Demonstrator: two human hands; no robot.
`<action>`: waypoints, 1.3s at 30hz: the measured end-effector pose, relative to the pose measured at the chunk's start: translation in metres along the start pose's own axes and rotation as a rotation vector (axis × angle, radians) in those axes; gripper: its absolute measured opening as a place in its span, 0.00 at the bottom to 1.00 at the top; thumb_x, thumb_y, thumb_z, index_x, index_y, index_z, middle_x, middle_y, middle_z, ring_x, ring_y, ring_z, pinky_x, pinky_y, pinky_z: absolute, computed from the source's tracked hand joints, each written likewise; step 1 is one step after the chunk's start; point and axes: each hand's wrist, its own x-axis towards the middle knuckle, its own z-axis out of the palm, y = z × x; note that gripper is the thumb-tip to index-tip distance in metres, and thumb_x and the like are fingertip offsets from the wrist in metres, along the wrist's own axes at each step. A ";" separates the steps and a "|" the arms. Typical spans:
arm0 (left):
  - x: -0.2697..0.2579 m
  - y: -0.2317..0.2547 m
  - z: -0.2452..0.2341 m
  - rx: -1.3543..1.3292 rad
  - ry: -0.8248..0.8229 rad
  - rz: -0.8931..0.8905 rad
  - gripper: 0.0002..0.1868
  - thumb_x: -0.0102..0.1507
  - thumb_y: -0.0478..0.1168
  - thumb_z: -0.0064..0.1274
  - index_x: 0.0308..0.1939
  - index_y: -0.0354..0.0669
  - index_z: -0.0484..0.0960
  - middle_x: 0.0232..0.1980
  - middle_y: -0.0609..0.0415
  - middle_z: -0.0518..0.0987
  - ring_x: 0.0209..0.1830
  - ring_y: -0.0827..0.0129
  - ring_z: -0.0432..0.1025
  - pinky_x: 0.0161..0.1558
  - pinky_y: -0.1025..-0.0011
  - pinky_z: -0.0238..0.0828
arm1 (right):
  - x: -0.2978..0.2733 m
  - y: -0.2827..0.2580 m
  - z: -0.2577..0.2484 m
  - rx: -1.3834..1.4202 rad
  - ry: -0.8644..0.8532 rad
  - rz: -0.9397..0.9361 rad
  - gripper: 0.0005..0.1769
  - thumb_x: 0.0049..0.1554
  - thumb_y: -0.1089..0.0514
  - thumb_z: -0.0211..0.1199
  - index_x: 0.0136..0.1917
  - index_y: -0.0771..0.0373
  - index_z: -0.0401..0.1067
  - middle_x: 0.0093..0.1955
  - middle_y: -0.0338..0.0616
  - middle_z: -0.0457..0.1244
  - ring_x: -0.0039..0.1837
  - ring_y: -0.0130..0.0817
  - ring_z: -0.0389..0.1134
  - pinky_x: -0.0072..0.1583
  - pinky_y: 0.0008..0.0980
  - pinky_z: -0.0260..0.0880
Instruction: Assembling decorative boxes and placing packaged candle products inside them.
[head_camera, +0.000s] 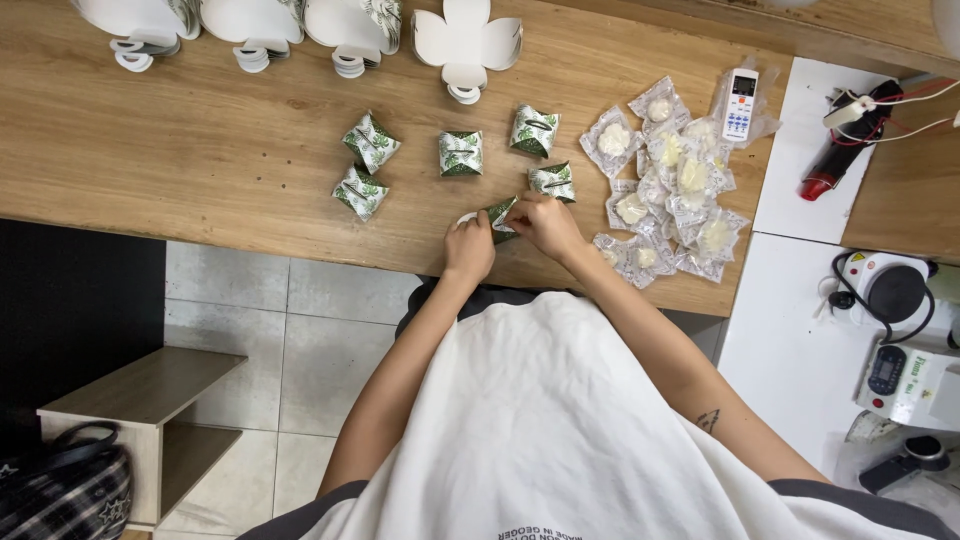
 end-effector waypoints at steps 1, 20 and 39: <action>0.001 0.001 0.001 0.049 0.100 0.077 0.14 0.61 0.38 0.51 0.50 0.36 0.74 0.43 0.44 0.82 0.46 0.50 0.78 0.54 0.58 0.71 | -0.003 0.000 0.001 -0.003 0.009 0.027 0.05 0.49 0.62 0.71 0.42 0.60 0.79 0.42 0.46 0.67 0.44 0.46 0.71 0.47 0.42 0.73; -0.007 -0.001 -0.004 -0.553 0.240 0.124 0.10 0.72 0.38 0.43 0.55 0.38 0.72 0.53 0.40 0.76 0.53 0.43 0.72 0.54 0.52 0.68 | -0.017 0.000 0.017 -0.008 0.052 0.055 0.06 0.57 0.60 0.67 0.50 0.57 0.78 0.47 0.46 0.67 0.48 0.49 0.72 0.50 0.44 0.74; -0.009 -0.011 -0.040 -0.680 -0.241 -0.206 0.39 0.62 0.43 0.59 0.76 0.65 0.62 0.32 0.50 0.82 0.34 0.55 0.80 0.42 0.57 0.75 | -0.056 0.038 0.023 0.262 0.064 0.268 0.11 0.59 0.65 0.59 0.56 0.66 0.66 0.51 0.53 0.58 0.52 0.46 0.67 0.55 0.42 0.72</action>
